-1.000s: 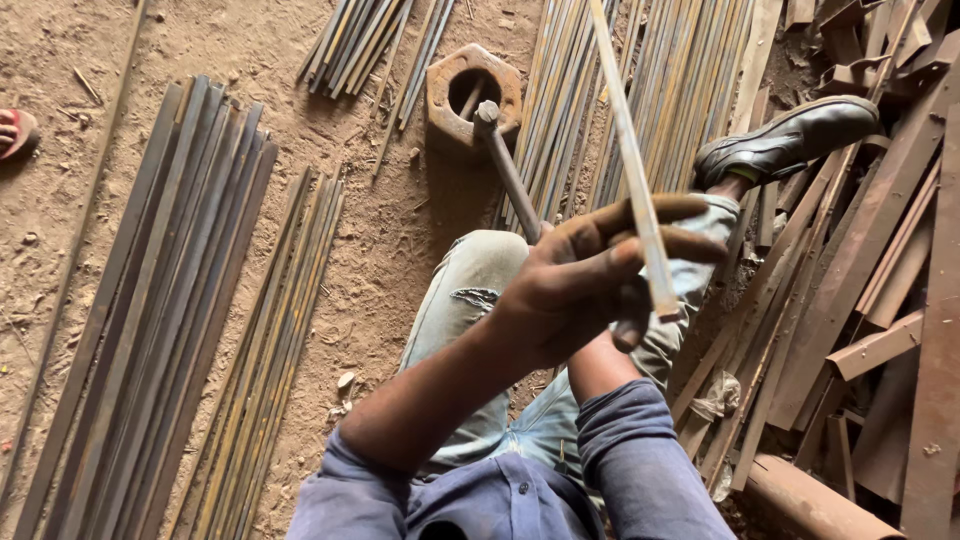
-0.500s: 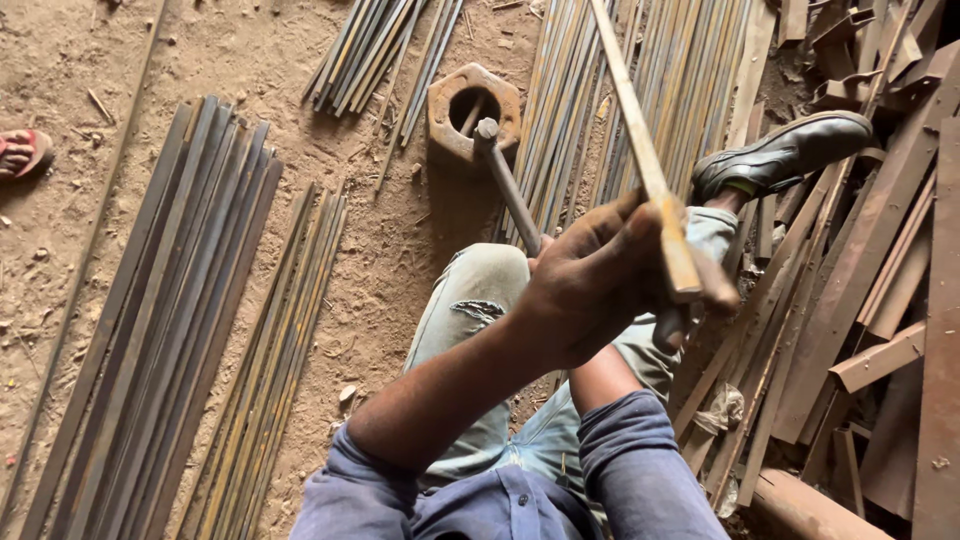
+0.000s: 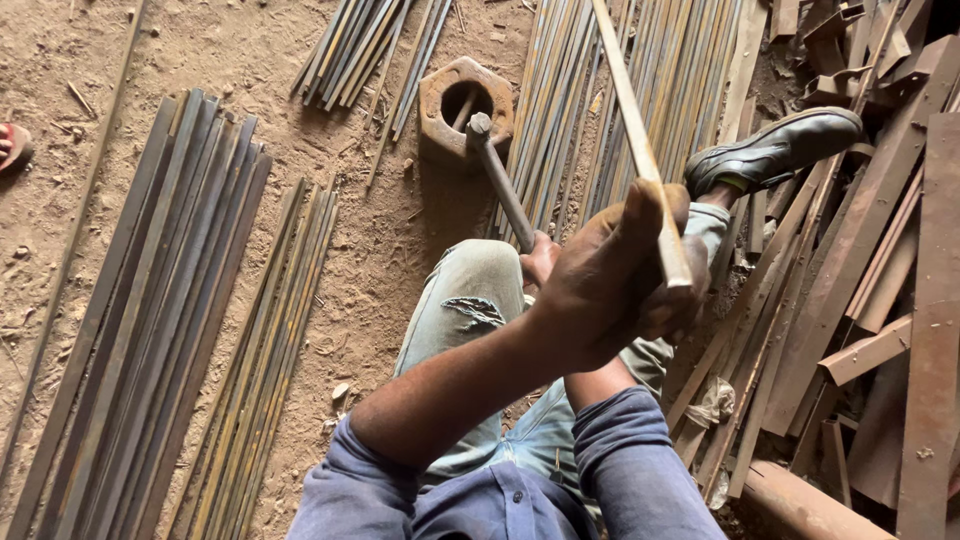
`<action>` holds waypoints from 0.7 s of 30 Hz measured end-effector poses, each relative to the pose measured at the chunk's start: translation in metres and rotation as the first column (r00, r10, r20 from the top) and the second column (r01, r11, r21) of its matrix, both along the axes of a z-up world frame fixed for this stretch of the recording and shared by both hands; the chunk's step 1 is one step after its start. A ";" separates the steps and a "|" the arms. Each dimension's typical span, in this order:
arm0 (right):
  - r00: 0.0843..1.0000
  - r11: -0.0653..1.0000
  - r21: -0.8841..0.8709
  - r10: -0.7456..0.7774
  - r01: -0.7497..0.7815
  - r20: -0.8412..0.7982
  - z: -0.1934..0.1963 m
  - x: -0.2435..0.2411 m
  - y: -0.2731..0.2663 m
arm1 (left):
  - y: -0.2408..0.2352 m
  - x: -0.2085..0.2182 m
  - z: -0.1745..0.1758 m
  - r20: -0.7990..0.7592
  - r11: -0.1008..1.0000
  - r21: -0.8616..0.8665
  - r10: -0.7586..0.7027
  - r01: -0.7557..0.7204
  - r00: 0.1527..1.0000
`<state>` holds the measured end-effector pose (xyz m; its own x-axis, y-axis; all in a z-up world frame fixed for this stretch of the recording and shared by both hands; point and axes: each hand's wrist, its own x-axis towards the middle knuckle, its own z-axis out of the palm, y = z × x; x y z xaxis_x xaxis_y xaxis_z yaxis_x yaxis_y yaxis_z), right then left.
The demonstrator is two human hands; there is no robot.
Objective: The person sits on the ground and uses a hammer to repeatedly strike the tip of a long metal rod, which is positioned vertically in a hexagonal metal holder. The person holds the rod with one hand and swings the hammer with the other to shape the metal tip.
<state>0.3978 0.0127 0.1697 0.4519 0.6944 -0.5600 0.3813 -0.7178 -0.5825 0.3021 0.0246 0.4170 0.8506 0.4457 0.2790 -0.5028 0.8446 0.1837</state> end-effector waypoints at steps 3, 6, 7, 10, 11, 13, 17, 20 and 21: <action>1.000 1.000 0.005 -0.009 0.009 -0.005 -0.006 0.000 -0.004 | -0.002 0.004 0.008 -0.109 0.997 0.035 0.078 -0.074 0.991; 0.999 0.998 0.054 -0.028 0.028 -0.017 -0.012 0.000 -0.004 | 0.003 0.008 0.011 -0.067 0.999 0.011 0.043 -0.042 0.997; 0.999 0.998 0.050 -0.035 0.036 -0.021 -0.012 0.001 -0.003 | 0.004 0.008 0.011 -0.048 1.000 -0.012 0.009 -0.009 0.999; 1.000 1.000 0.011 -0.013 0.013 -0.011 -0.009 0.003 -0.002 | 0.007 0.005 0.007 -0.041 0.991 -0.089 -0.102 0.098 0.994; 1.000 1.000 -0.007 0.002 -0.002 -0.006 -0.010 0.003 -0.003 | 0.007 0.005 0.005 0.033 0.994 -0.062 -0.085 0.087 0.996; 0.999 0.999 0.016 0.035 -0.035 0.008 -0.016 0.006 -0.005 | 0.005 0.007 -0.001 0.130 0.998 -0.021 -0.058 0.061 0.990; 0.992 0.999 -0.010 0.045 -0.044 0.117 -0.049 0.013 -0.004 | 0.008 0.012 -0.007 0.147 0.998 -0.008 -0.058 0.060 0.987; 0.991 1.000 -0.027 0.007 -0.003 0.135 -0.066 0.015 0.000 | 0.013 0.009 -0.006 0.200 0.996 -0.021 -0.076 0.082 0.977; 0.993 0.999 -0.040 -0.001 0.006 0.116 -0.067 0.015 0.000 | 0.014 0.009 -0.005 0.156 0.997 -0.003 -0.074 0.075 0.985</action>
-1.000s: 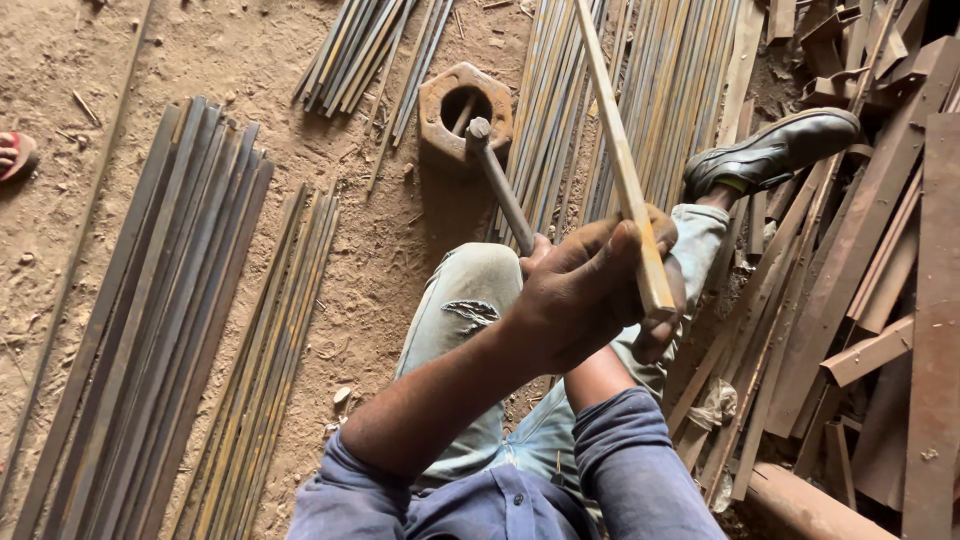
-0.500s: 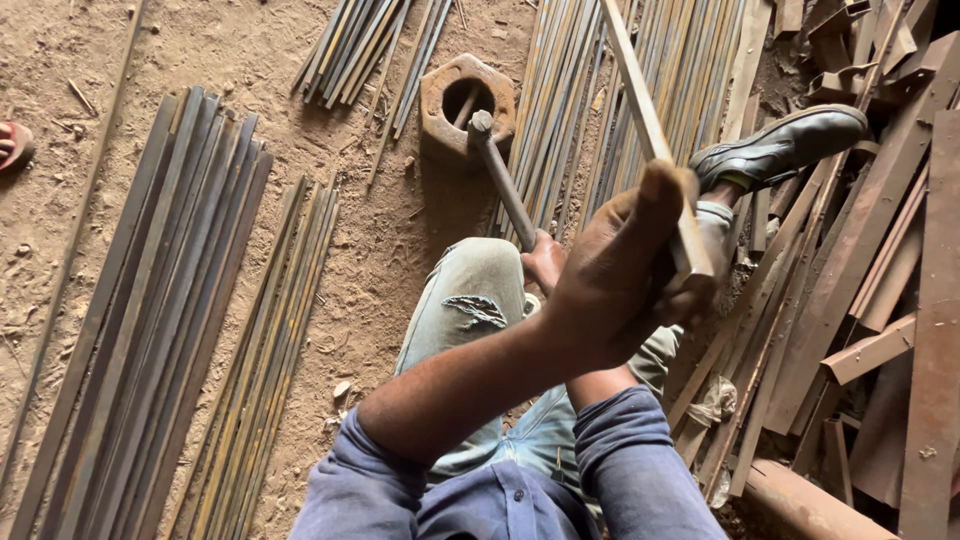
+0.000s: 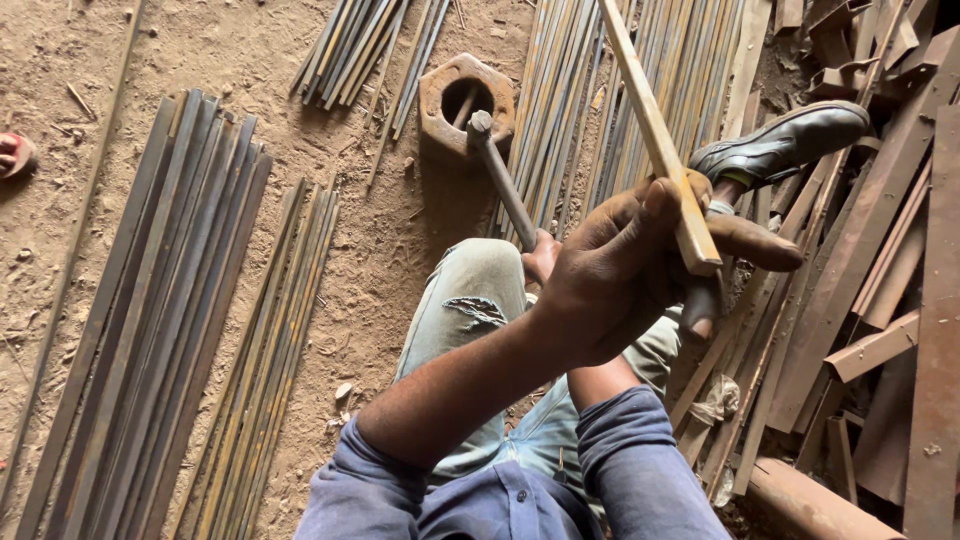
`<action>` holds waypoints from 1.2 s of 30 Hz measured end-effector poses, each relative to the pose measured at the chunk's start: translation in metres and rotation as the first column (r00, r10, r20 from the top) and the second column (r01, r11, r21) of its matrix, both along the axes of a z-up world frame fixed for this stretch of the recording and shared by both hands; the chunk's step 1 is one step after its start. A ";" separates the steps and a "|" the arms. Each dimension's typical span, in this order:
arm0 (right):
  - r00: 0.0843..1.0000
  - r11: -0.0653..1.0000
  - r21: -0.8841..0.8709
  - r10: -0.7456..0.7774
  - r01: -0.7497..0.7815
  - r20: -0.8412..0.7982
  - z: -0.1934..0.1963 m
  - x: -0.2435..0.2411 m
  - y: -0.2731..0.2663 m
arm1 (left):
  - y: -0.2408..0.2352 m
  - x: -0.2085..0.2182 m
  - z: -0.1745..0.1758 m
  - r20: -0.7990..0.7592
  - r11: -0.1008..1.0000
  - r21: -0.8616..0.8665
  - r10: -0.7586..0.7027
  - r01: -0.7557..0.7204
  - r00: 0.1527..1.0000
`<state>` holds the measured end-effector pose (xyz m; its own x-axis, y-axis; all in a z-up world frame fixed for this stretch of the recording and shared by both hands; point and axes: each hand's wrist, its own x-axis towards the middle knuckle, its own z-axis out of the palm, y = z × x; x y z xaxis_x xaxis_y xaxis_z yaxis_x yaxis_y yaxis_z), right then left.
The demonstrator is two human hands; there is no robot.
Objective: The person sits on the ground and uses a hammer to repeatedly strike the tip of a long metal rod, which is positioned vertically in a hexagonal metal holder. The person holds the rod with one hand and swings the hammer with the other to shape the metal tip.
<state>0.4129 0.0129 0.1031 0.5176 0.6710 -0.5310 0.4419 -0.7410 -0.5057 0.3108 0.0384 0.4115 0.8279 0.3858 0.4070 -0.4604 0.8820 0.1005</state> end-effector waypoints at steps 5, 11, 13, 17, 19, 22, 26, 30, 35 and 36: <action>0.998 0.999 0.003 0.053 -0.053 0.034 0.011 -0.002 -0.003 | -0.002 -0.008 -0.007 0.029 0.999 -0.042 0.011 -0.010 1.000; 0.987 0.993 0.091 -0.056 0.070 -0.149 -0.009 0.013 0.012 | 0.028 -0.066 -0.089 -0.498 0.679 0.705 0.678 -0.203 0.540; 0.941 0.971 0.128 -0.155 0.201 -0.301 -0.024 0.023 0.006 | 0.041 -0.124 -0.134 -0.785 0.935 0.333 0.345 -0.120 0.515; 0.878 0.922 0.215 -0.206 0.323 -0.433 -0.045 0.035 -0.020 | 0.047 -0.219 -0.247 -0.943 0.977 0.157 0.105 0.143 0.317; 0.872 0.917 0.202 -0.233 0.344 -0.431 -0.043 0.035 -0.033 | 0.042 -0.245 -0.311 -0.968 0.926 0.205 0.240 0.317 -0.073; 0.861 0.888 0.270 -0.221 0.372 -0.458 -0.021 0.036 -0.026 | 0.052 -0.215 -0.404 -0.813 0.810 0.471 0.552 0.351 -0.184; 0.907 0.787 0.541 -0.054 0.296 -0.418 0.014 0.042 -0.007 | 0.090 -0.149 -0.456 -0.466 0.567 0.692 0.824 0.447 -0.323; 0.972 0.663 0.726 -0.014 0.185 -0.236 0.028 0.053 0.029 | 0.136 -0.083 -0.453 -0.362 0.563 0.626 0.823 0.540 -0.438; 0.993 0.713 0.700 -0.096 0.022 0.066 -0.001 0.046 0.051 | 0.165 -0.058 -0.470 -0.407 0.590 0.599 0.807 0.542 -0.429; 0.992 0.819 0.573 -0.104 0.043 0.074 -0.010 0.044 0.049 | 0.169 -0.057 -0.478 -0.429 0.595 0.617 0.803 0.516 -0.413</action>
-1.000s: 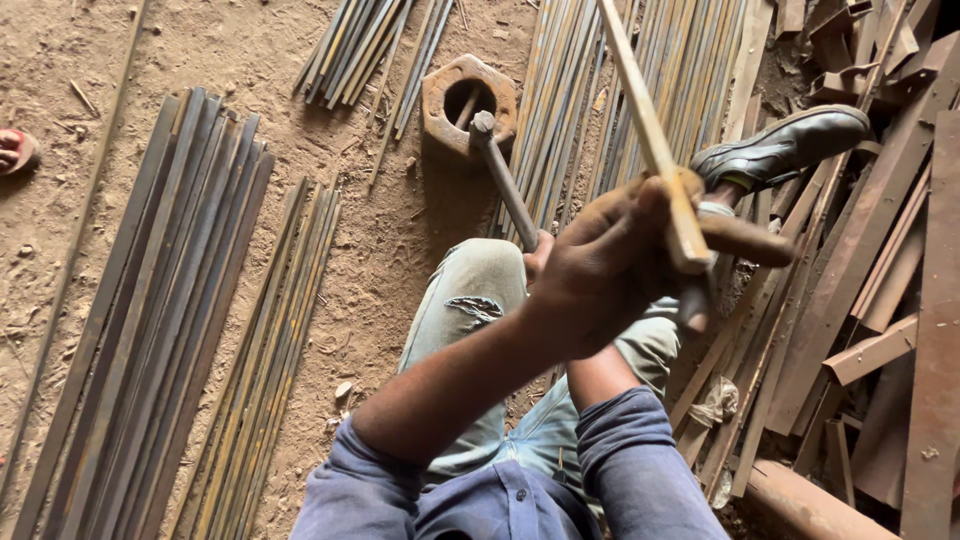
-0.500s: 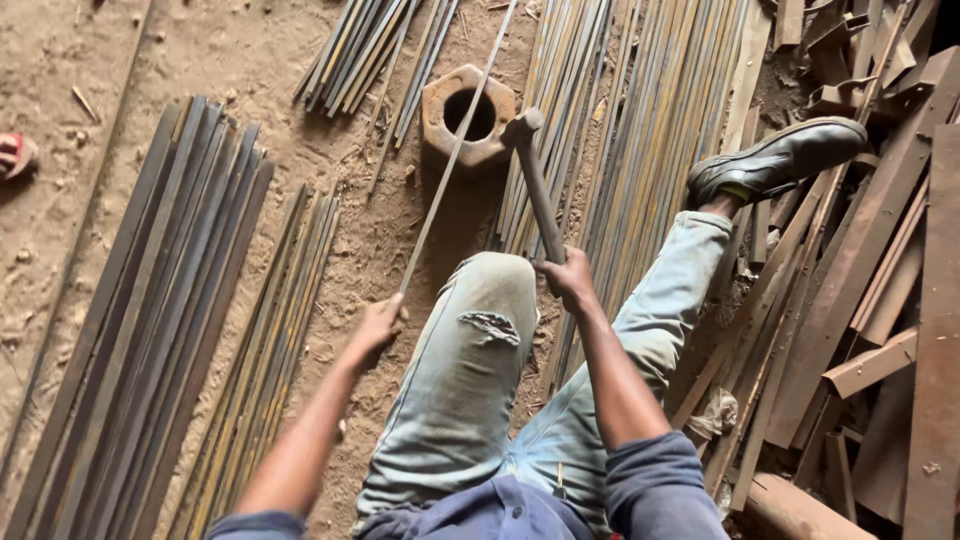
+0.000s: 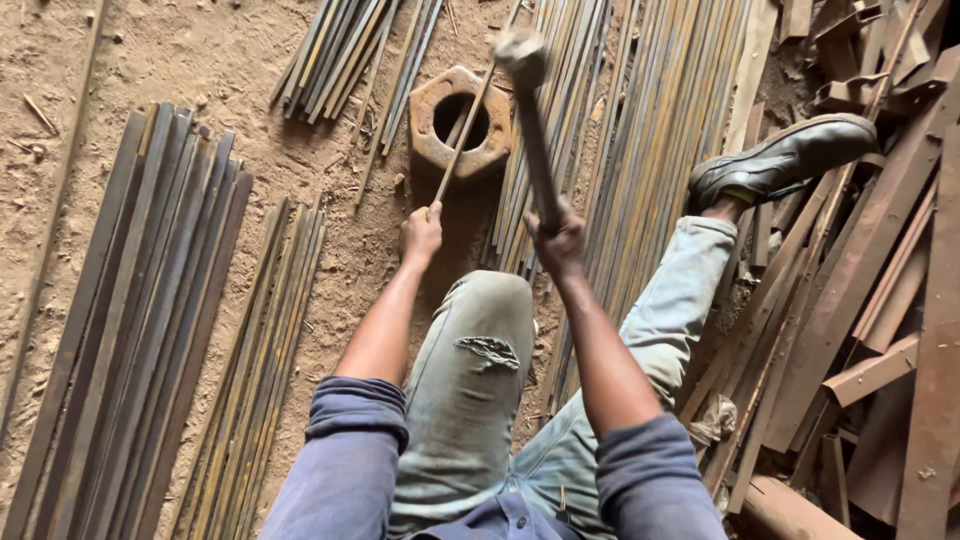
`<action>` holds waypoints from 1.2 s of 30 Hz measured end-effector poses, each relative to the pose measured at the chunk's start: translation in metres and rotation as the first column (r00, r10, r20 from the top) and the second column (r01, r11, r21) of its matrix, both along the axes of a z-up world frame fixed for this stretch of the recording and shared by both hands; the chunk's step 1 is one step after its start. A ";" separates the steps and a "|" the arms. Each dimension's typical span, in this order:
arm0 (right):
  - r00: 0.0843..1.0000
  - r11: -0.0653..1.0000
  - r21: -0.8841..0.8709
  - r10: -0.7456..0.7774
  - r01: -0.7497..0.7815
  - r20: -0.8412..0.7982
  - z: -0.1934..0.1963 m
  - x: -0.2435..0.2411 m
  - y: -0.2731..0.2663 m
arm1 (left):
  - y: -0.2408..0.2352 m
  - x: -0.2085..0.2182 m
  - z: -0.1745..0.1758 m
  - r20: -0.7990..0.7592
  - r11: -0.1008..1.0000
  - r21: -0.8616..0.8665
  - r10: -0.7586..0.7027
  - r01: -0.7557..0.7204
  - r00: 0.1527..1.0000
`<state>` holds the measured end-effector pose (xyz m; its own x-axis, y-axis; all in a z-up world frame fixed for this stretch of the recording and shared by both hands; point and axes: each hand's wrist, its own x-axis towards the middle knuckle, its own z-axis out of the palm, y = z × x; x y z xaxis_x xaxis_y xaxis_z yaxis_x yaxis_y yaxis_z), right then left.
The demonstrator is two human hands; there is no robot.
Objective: The person sits on the ground and uses a hammer to repeatedly strike the tip of a long metal rod, which is positioned vertically in a hexagonal metal holder. The person holds the rod with one hand and swings the hammer with the other to shape the metal tip.
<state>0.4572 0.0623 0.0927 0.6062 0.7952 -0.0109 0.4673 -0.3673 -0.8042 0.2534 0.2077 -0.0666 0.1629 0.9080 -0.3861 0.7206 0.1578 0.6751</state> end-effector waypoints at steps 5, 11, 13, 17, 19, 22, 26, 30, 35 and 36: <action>0.974 0.893 -0.445 -0.156 0.069 -0.163 -0.041 -0.018 -0.024 | 0.004 -0.002 -0.024 0.012 0.999 -0.033 -0.014 0.014 1.000; 0.997 0.860 -0.507 -0.079 0.056 -0.025 -0.065 -0.006 -0.048 | -0.007 -0.010 -0.011 0.063 0.999 -0.031 0.025 -0.023 0.998; 0.998 0.830 -0.555 -0.064 0.049 -0.008 -0.065 -0.004 -0.050 | -0.018 -0.023 -0.005 0.094 1.000 0.013 0.011 -0.012 0.995; 0.994 0.805 -0.588 -0.021 0.081 0.108 -0.060 -0.005 -0.046 | -0.060 -0.068 0.008 0.026 0.999 0.050 -0.015 0.014 1.000; 0.998 0.775 -0.629 -0.040 0.064 0.053 -0.053 -0.008 -0.047 | -0.086 -0.100 0.015 -0.008 1.000 -0.018 -0.014 0.014 1.000; 0.997 0.754 -0.653 -0.065 0.072 0.036 -0.045 -0.009 -0.040 | -0.114 -0.144 0.022 0.147 0.997 -0.070 -0.008 0.018 0.989; 0.998 0.771 -0.635 -0.063 0.047 -0.003 -0.041 -0.011 -0.041 | -0.134 -0.173 0.029 0.104 0.983 -0.184 0.016 0.003 0.994; 0.997 0.778 -0.627 -0.074 0.042 -0.025 -0.043 -0.009 -0.041 | -0.129 -0.175 0.038 0.069 0.993 -0.114 -0.009 0.017 0.998; 0.981 0.770 -0.637 -0.138 0.022 -0.134 -0.040 -0.010 -0.041 | -0.083 -0.144 0.039 0.174 0.985 -0.171 0.064 -0.034 0.983; 0.979 0.773 -0.634 -0.144 0.022 -0.142 -0.039 -0.011 -0.041 | -0.078 -0.136 0.041 0.253 0.984 -0.171 0.089 -0.046 0.963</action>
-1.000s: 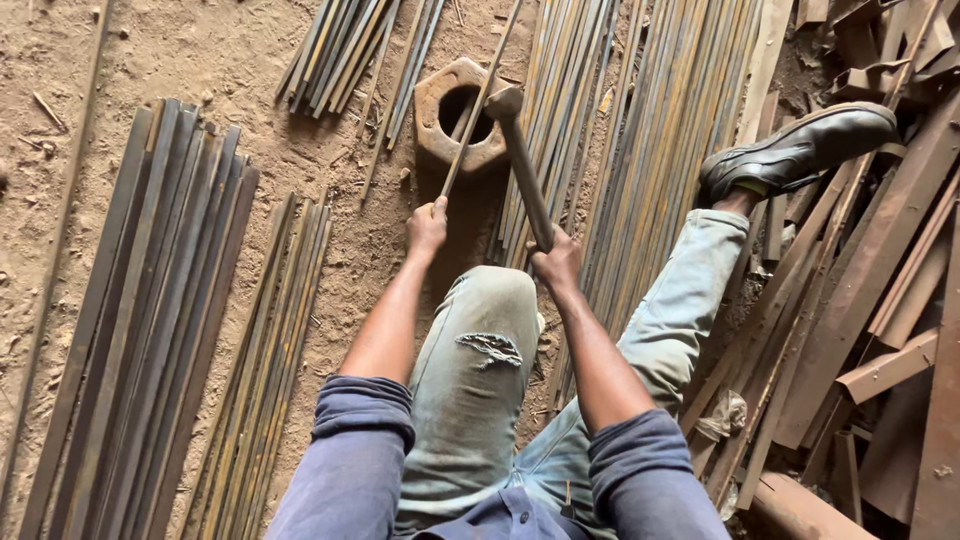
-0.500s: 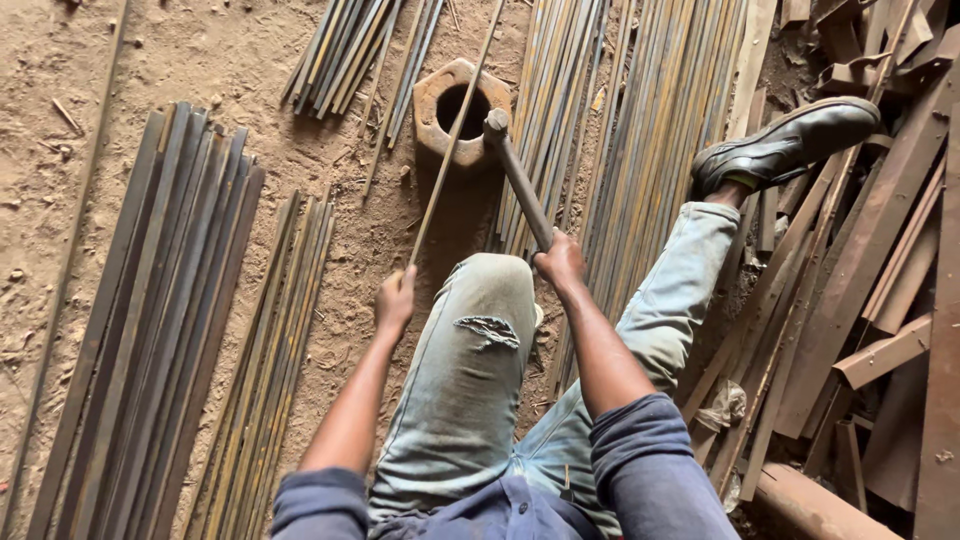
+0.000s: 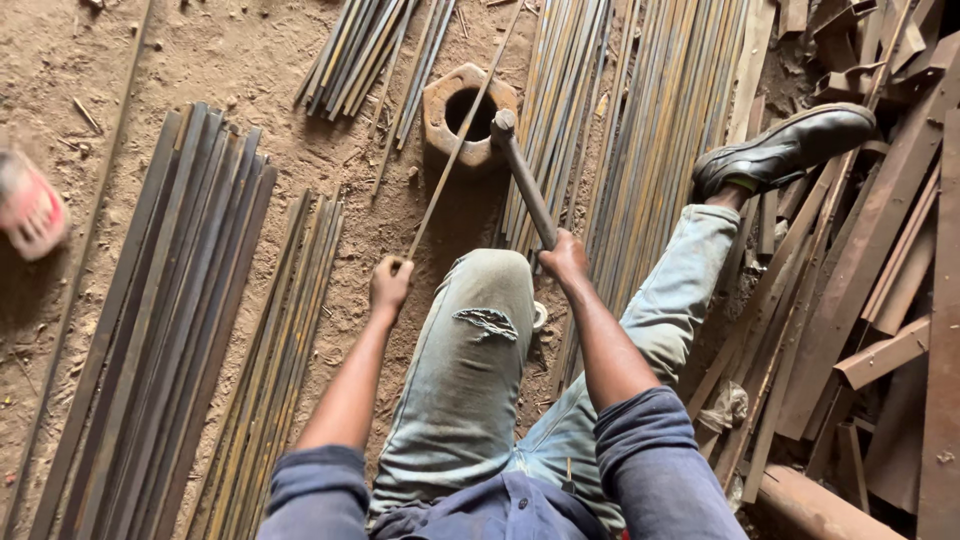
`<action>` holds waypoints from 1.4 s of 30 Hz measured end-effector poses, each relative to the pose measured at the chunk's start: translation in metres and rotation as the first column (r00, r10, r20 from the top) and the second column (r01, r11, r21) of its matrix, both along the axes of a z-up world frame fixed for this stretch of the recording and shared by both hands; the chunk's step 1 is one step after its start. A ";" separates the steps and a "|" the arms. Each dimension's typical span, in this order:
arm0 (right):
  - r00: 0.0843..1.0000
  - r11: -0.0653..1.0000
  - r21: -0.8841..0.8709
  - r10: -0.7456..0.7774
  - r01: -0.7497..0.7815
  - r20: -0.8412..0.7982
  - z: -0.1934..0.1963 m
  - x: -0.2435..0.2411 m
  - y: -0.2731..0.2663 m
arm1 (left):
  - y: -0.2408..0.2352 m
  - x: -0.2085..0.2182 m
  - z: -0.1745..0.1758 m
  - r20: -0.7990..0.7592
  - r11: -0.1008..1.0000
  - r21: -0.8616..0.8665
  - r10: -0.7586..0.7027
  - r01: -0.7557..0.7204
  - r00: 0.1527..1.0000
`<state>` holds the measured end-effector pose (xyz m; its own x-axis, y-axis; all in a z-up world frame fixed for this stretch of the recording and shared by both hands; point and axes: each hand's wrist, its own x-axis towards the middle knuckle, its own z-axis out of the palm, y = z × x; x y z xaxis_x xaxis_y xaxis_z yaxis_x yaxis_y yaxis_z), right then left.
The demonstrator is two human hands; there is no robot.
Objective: The person sits on the ground and uses a hammer to repeatedly strike the tip of a long metal rod, which is positioned vertically in a hexagonal metal holder. The person holds the rod with one hand and swings the hammer with the other to shape the metal tip.
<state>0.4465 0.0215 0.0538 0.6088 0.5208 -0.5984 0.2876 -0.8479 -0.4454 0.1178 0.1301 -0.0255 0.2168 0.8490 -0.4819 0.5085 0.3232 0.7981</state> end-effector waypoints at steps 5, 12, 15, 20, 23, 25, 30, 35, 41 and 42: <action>0.999 1.000 -0.014 0.023 -0.023 0.031 0.005 -0.003 0.002 | 0.031 0.033 0.018 -0.125 0.999 0.023 -0.037 0.040 0.992; 0.998 1.000 -0.015 0.028 -0.027 0.054 0.005 -0.001 0.001 | 0.053 0.053 -0.011 0.044 0.989 0.133 -0.076 0.070 0.996; 0.985 0.995 0.004 0.100 -0.101 0.143 -0.006 0.004 -0.003 | 0.050 0.054 -0.016 0.040 0.988 0.140 -0.079 0.073 0.996; 0.993 0.997 -0.046 0.071 -0.067 0.091 -0.014 0.004 -0.002 | 0.048 0.052 -0.016 -0.001 0.979 0.188 -0.079 0.077 0.997; 0.996 0.998 -0.018 0.057 -0.056 0.062 -0.011 0.004 -0.004 | 0.046 0.052 -0.014 0.000 0.973 0.221 -0.069 0.068 0.998; 0.995 0.998 -0.008 0.069 -0.068 0.073 -0.010 0.006 -0.003 | 0.045 0.049 -0.008 -0.018 0.975 0.211 -0.065 0.068 0.998; 1.000 1.000 -0.013 0.004 -0.004 -0.007 -0.004 0.003 -0.002 | 0.045 0.043 -0.002 -0.044 0.989 0.128 -0.066 0.071 0.997; 1.000 1.000 -0.005 0.014 -0.014 -0.025 -0.004 0.002 -0.002 | 0.041 0.035 -0.012 0.031 0.987 0.149 -0.060 0.055 0.998; 0.999 1.000 0.016 -0.009 0.009 -0.032 -0.008 0.002 -0.001 | 0.035 0.032 -0.013 0.011 0.995 0.089 -0.035 0.034 0.999; 0.999 1.000 0.012 -0.006 0.007 -0.037 -0.008 0.002 -0.001 | 0.034 0.032 -0.013 0.006 0.994 0.101 -0.039 0.038 0.999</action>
<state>0.4485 0.0200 0.0463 0.5899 0.5243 -0.6141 0.2651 -0.8441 -0.4661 0.1495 0.1641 -0.0385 0.2541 0.8839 -0.3926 0.5124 0.2212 0.8298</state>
